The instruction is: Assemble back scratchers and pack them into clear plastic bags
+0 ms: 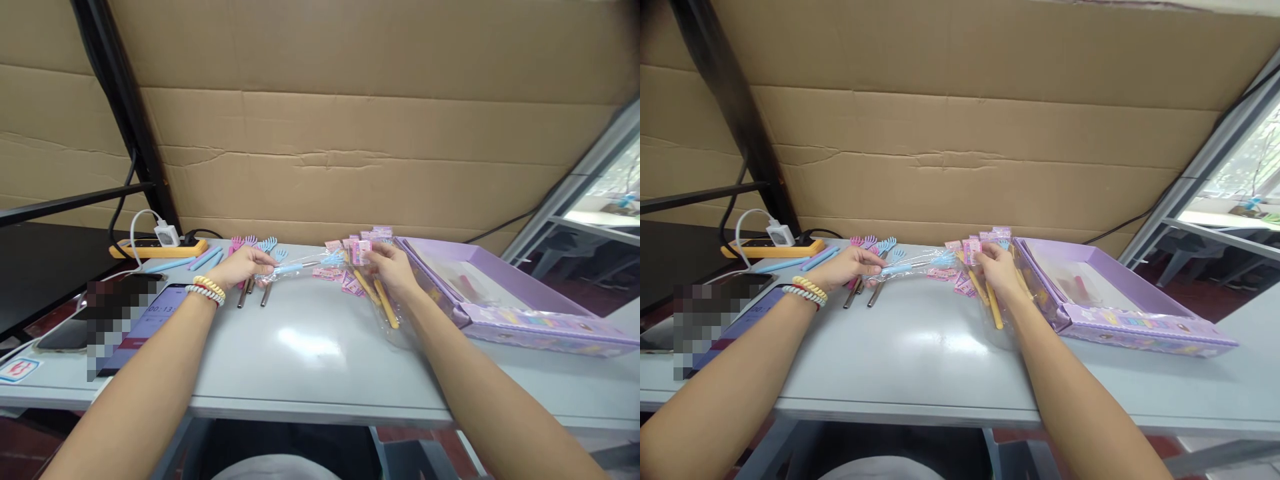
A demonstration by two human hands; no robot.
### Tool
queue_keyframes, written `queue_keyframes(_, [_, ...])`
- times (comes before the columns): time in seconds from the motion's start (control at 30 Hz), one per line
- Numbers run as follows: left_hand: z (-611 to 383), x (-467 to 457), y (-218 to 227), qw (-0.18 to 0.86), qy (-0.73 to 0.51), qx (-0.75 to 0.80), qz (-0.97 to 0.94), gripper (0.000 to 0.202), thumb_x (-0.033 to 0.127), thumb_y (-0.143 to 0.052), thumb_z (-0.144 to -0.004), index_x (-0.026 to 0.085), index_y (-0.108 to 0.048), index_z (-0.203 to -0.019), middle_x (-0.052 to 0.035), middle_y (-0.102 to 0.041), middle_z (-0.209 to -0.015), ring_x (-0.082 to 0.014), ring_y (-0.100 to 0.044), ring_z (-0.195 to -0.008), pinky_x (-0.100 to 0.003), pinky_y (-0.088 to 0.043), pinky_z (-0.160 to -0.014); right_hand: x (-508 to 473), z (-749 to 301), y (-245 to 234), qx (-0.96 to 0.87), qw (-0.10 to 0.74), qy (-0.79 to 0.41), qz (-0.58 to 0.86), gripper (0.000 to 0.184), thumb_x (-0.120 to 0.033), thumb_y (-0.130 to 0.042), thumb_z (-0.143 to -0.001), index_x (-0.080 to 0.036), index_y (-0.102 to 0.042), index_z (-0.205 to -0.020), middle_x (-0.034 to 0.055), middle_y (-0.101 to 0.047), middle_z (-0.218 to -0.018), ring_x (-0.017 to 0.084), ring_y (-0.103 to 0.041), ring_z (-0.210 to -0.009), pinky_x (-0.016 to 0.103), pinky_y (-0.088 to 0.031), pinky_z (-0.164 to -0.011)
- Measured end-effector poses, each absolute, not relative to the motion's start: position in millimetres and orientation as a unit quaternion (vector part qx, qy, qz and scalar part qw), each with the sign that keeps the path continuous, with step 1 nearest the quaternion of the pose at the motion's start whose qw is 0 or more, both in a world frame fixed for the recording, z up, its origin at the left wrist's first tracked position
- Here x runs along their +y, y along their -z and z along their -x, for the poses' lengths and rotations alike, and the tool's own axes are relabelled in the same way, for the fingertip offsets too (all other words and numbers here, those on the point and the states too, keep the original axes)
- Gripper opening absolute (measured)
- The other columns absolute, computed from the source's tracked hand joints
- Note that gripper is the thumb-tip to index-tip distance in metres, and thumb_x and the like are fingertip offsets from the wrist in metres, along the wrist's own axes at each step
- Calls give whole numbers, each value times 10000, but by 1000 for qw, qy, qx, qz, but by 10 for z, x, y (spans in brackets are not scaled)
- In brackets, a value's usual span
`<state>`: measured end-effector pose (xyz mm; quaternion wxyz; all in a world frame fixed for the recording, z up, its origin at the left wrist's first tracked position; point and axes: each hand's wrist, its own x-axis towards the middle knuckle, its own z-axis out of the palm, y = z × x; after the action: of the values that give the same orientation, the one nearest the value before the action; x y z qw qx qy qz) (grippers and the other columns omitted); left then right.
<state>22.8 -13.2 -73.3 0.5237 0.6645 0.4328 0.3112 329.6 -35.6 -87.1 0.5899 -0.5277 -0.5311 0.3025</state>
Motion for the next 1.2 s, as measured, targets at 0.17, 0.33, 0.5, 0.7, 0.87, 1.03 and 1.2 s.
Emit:
queue_keyframes(0.17, [-235, -133, 737, 528, -306, 438, -660, 186, 199, -732, -587, 117, -722, -753, -6, -596, -524, -92, -511, -457, -228, -440, -470, -323, -3319, 908, -518, 600, -307, 527, 159, -227, -628, -594, -150, -621, -733, 19, -630, -693, 138, -572, -583, 288, -531, -523])
queue_keyframes(0.33, [-239, -101, 775, 528, -301, 431, -667, 221, 217, -753, -579, 111, -722, -770, -9, -604, -534, -96, -525, -460, -238, -452, -473, -321, -3328, 912, -493, 600, -311, 548, 198, -189, -654, -535, -144, -622, -725, 2, -595, -594, 145, -566, -528, 301, -530, -505])
queue_keyframes(0.5, [-255, -119, 765, 532, -288, 428, -671, 225, 215, -758, -578, 107, -726, -773, -16, -615, -554, -102, -536, -474, -248, -464, -491, -351, -3334, 880, -490, 585, -289, 577, 219, -194, -694, -497, -151, -620, -698, 2, -601, -593, 138, -538, -461, 302, -496, -457])
queue_keyframes(0.7, [-265, -138, 750, 531, -285, 426, -675, 197, 196, -739, -606, 101, -727, -777, -22, -615, -550, -101, -536, -474, -244, -455, -488, -388, -3308, 837, -493, 571, -276, 595, 193, -236, -702, -519, -156, -592, -655, -20, -558, -535, 112, -497, -445, 259, -453, -433])
queue_keyframes(0.87, [-267, -132, 753, 526, -287, 437, -670, 200, 180, -739, -597, 102, -727, -781, -24, -618, -552, -107, -547, -476, -244, -461, -491, -323, -3308, 913, -508, 575, -267, 583, 184, -303, -605, -639, -154, -629, -744, -3, -568, -628, 125, -510, -530, 261, -472, -443])
queue_keyframes(1.03, [-276, -144, 748, 528, -292, 436, -668, 214, 192, -744, -590, 103, -727, -784, -18, -609, -546, -103, -537, -469, -242, -463, -490, -339, -3312, 905, -519, 574, -281, 567, 296, -397, -649, -644, -148, -636, -805, 12, -572, -688, 131, -515, -579, 264, -493, -466])
queue_keyframes(1.2, [-278, -154, 735, 529, -296, 432, -668, 213, 202, -749, -585, 113, -729, -777, -18, -612, -550, -109, -543, -482, -253, -478, -510, -368, -3292, 877, -515, 583, -346, 524, 343, -451, -631, -665, -152, -607, -830, 31, -605, -742, 138, -549, -613, 241, -473, -468])
